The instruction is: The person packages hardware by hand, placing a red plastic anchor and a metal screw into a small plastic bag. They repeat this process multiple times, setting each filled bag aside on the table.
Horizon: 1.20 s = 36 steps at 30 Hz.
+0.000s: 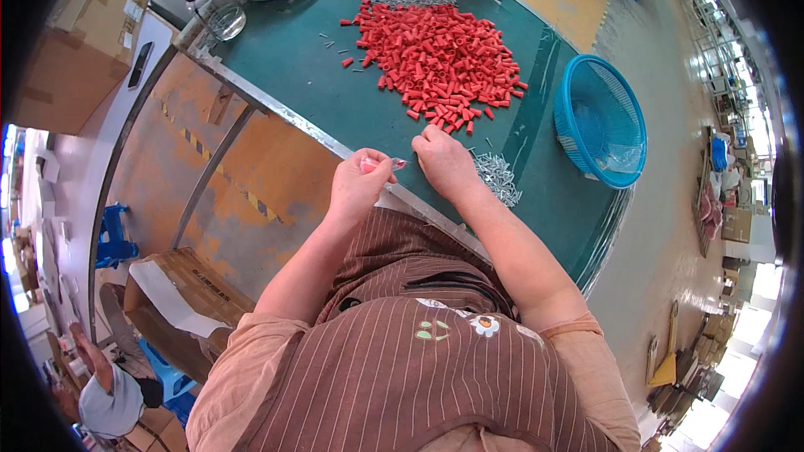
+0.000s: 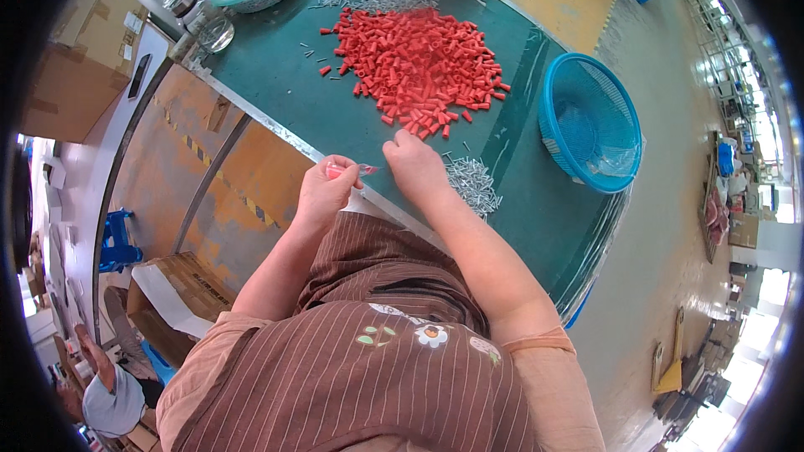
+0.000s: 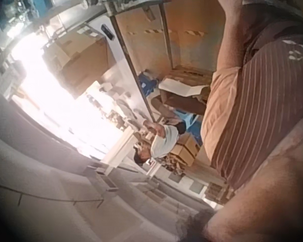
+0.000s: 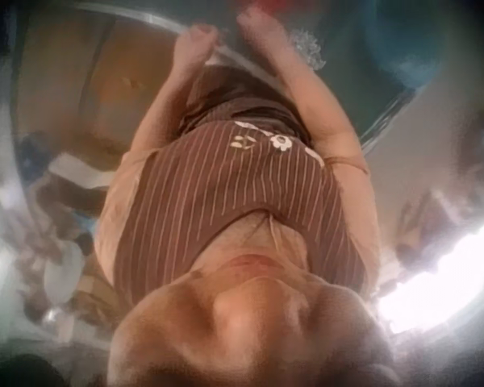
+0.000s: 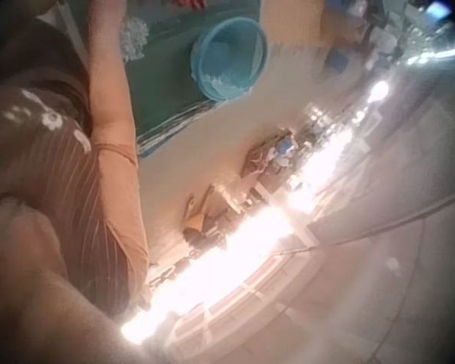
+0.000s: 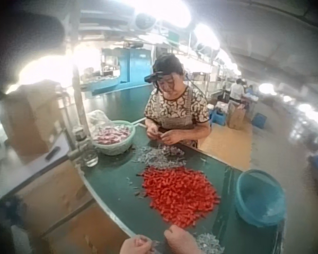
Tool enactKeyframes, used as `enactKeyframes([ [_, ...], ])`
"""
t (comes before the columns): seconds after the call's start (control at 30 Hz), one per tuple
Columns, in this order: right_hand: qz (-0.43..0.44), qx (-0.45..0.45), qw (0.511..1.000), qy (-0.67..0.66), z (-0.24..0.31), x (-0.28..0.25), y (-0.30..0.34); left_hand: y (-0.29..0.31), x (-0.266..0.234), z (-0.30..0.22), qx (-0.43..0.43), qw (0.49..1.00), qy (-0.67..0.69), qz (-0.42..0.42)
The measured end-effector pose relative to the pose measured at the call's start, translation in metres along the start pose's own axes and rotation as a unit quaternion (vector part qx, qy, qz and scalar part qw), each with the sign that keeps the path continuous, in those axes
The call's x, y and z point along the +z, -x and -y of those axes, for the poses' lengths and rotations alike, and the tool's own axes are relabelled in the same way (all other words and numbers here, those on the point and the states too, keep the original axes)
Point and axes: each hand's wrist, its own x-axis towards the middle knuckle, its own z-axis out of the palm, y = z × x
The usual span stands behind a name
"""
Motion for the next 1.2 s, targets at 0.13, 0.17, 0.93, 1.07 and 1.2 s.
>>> enactKeyframes([
  [0.13, -0.024, 0.072, 0.997, -0.018, -0.006, 0.000, 0.000, -0.003, 0.001, -0.001, 0.022, 0.999, -0.025, -0.003],
  [0.17, -0.023, 0.072, 0.997, -0.017, -0.004, -0.009, 0.001, -0.004, 0.003, 0.000, 0.039, 0.998, -0.046, -0.003],
  [0.93, -0.089, 0.030, 0.992, -0.078, 0.028, -0.093, 0.072, 0.012, 0.058, -0.015, 0.005, 0.990, -0.019, 0.143],
  [1.07, -0.089, 0.031, 0.991, -0.098, 0.022, -0.095, 0.081, 0.017, 0.060, -0.022, -0.072, 0.974, 0.041, 0.213],
  [1.2, -0.044, 0.190, 0.932, -0.307, 0.017, -0.102, 0.087, 0.022, 0.058, -0.025, -0.048, 0.963, 0.014, 0.264],
])
